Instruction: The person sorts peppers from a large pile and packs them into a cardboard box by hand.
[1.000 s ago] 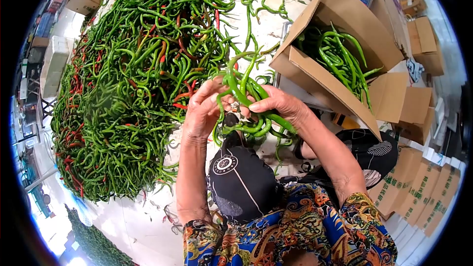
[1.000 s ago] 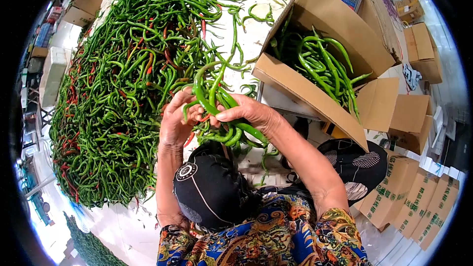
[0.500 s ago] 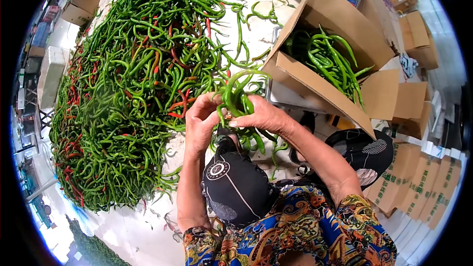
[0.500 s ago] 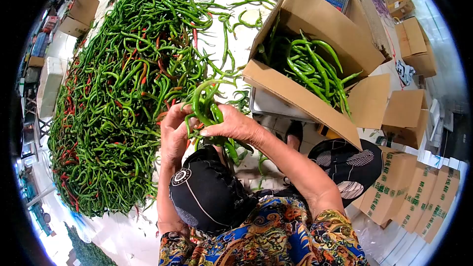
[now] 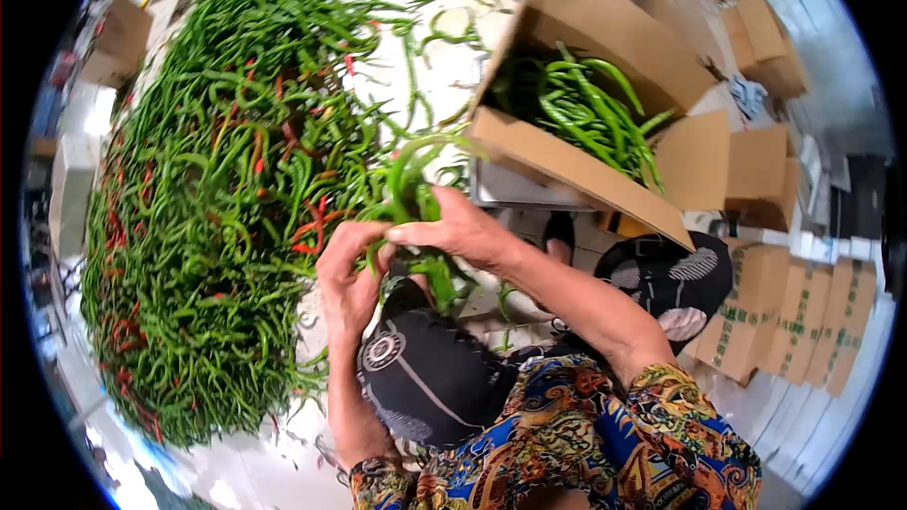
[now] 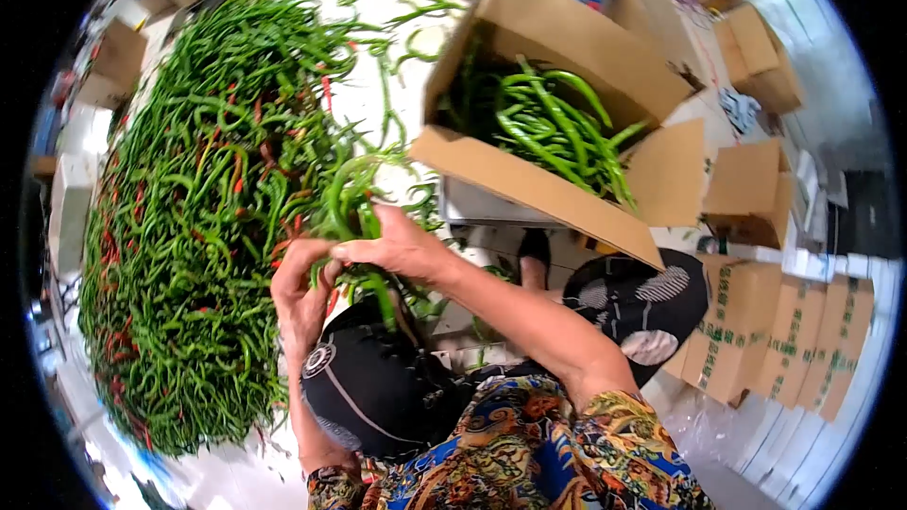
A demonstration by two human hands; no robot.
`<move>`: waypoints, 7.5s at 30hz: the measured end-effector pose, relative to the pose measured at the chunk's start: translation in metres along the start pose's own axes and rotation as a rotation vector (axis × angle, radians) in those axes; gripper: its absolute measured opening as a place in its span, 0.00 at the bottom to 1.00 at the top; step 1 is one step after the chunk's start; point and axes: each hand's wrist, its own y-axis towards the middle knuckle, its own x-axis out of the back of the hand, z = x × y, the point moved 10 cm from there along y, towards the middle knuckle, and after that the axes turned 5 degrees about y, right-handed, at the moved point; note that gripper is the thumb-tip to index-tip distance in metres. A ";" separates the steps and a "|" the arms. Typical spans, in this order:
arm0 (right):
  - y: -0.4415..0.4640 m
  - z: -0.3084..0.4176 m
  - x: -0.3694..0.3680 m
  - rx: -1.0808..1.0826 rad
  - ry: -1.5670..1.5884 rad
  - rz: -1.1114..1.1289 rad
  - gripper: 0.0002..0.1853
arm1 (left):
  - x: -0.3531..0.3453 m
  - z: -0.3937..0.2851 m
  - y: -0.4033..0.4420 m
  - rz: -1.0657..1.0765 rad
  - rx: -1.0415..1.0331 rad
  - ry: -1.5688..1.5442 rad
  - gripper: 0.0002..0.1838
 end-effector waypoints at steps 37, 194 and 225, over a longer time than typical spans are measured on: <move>-0.172 0.047 0.053 0.105 -0.903 -0.012 0.12 | -0.079 0.208 -0.095 0.162 0.753 -0.199 0.14; -0.046 -0.170 0.133 -0.329 0.031 -0.409 0.14 | -0.018 0.222 -0.101 0.023 0.286 0.978 0.29; 0.020 -0.204 0.094 -0.345 0.229 -0.321 0.17 | -0.090 0.142 -0.043 0.044 0.272 0.065 0.16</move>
